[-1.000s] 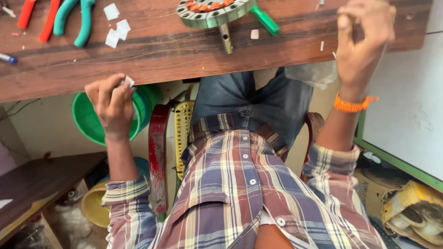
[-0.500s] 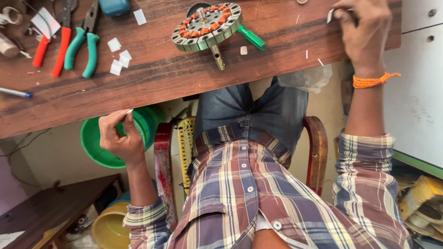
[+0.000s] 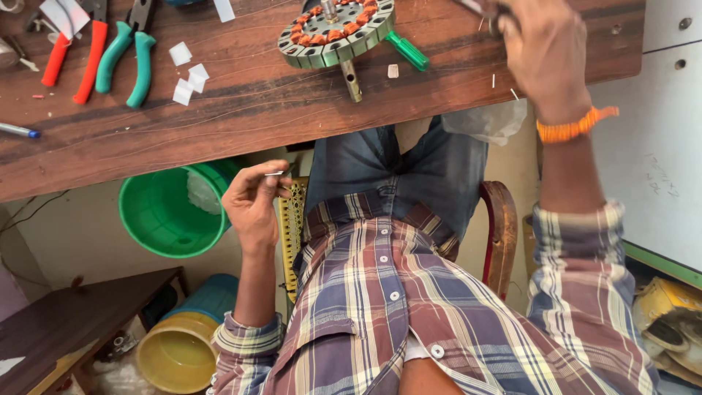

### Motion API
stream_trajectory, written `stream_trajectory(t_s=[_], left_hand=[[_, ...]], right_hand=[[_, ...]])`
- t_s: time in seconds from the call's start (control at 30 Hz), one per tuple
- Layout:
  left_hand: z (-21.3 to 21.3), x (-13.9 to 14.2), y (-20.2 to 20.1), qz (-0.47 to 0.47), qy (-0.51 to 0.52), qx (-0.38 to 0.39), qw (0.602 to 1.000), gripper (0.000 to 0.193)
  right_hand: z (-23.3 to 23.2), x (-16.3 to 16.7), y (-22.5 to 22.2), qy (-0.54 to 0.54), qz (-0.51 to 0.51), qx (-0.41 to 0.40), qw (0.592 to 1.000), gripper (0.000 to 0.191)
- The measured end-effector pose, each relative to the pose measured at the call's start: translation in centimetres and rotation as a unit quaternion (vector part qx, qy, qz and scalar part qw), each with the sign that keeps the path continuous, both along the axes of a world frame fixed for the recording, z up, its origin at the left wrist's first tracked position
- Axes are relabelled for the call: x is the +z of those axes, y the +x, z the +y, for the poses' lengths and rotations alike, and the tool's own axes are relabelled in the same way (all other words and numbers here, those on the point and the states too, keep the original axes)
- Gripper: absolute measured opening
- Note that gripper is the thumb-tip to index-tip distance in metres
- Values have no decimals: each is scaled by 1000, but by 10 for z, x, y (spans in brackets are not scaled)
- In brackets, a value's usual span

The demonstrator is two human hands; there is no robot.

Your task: The person sits at a workbench preparing an electric motor armature for rewinding. They insert small white insulating paper strips into the copper-wound stator slots one at a time, press them down with a screwdriver, trim paper with scissors, and rotate the armature to reach each slot.

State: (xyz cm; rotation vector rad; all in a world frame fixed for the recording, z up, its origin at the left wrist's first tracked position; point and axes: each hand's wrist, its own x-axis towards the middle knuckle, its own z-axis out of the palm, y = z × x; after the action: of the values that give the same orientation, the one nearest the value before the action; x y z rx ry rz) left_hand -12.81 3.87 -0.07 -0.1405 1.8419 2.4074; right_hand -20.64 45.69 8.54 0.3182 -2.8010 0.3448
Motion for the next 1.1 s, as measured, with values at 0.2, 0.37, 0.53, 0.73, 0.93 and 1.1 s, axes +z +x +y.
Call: stream_trajectory(t_s=[0.2,0.37,0.53,0.73,0.93,1.1], left_hand=[[28,18,-12,12,-44,-95,994,21],[62,36,-20,-18,-60,-147,987,22],[90,40,-17,-4,-47,-173,984,18],[110,36,-21,-5,-58,-181,982,15],[109,31,-25,-1,-147,-178,973,17],[104,28,-22,8,-150,-162,975,16]], right_hand=[[-7,9,90,-51,-164,-165,971,53],[28,-30,124,-397,-242,-221,857,76],[-7,-68,173,-622,-303,-163,703,45],[-80,-80,181,-624,-490,-1,608,73],[-102,-72,166,-575,-588,12,568,85],[-99,-71,167,-569,-597,-5,565,81]])
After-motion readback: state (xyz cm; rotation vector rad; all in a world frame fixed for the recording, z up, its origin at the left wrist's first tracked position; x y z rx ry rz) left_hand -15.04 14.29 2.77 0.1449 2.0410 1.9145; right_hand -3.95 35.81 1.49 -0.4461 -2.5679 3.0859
